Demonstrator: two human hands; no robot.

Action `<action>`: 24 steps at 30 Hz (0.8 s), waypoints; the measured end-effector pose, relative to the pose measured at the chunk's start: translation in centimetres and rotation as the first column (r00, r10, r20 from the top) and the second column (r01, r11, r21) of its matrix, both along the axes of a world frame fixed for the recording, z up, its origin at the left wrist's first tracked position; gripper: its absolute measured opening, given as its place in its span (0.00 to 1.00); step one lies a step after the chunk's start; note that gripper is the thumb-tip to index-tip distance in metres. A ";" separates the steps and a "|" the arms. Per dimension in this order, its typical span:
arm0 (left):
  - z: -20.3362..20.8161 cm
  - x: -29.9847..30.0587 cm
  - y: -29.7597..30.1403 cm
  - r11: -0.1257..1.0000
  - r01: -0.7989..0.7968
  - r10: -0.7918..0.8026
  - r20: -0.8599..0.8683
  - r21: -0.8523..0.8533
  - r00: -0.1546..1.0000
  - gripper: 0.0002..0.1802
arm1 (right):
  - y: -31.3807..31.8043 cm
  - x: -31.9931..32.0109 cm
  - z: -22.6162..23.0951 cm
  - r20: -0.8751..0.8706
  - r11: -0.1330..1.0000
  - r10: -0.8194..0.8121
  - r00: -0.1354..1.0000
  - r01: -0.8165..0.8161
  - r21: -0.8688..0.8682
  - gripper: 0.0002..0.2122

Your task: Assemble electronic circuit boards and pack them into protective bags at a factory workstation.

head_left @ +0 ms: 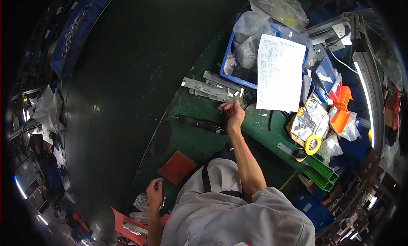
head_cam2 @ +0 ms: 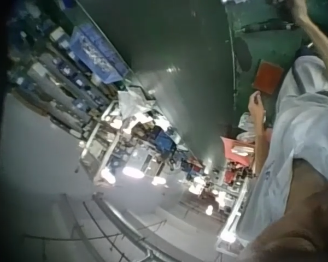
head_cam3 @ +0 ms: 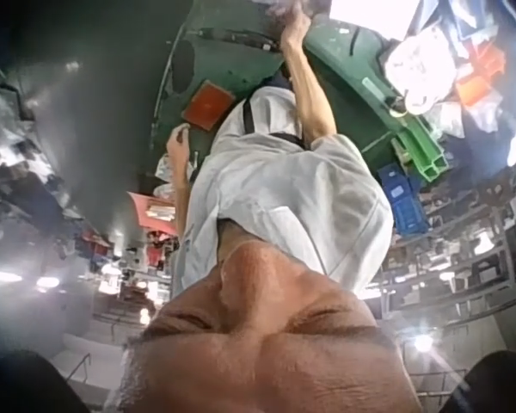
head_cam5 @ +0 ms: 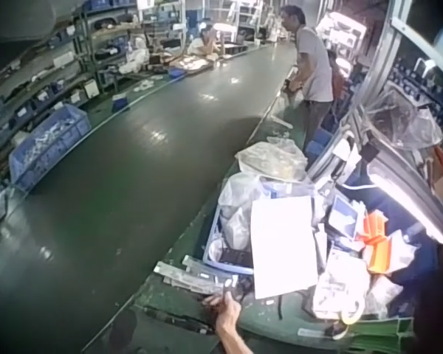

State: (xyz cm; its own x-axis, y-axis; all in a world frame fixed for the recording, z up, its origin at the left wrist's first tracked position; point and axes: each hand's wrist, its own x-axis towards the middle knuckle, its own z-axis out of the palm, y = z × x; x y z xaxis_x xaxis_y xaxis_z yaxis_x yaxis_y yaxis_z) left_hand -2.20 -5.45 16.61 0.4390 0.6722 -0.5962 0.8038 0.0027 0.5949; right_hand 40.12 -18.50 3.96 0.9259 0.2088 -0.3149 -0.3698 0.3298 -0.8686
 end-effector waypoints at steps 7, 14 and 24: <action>-0.6 -0.4 0.0 0.997 -0.063 0.065 0.046 -0.051 0.997 0.09 | -2.9 3.2 4.6 0.116 0.910 0.336 0.935 -0.290 -0.297 0.25; -2.8 3.0 0.7 0.992 -0.128 0.129 0.121 -0.013 0.984 0.09 | -2.2 8.4 10.1 0.131 0.766 0.540 0.831 -0.421 -0.486 0.21; -12.1 14.5 11.9 0.854 -0.389 0.378 0.103 0.345 0.920 0.18 | 1.7 7.4 12.4 0.101 0.599 0.750 0.653 -0.608 -0.521 0.19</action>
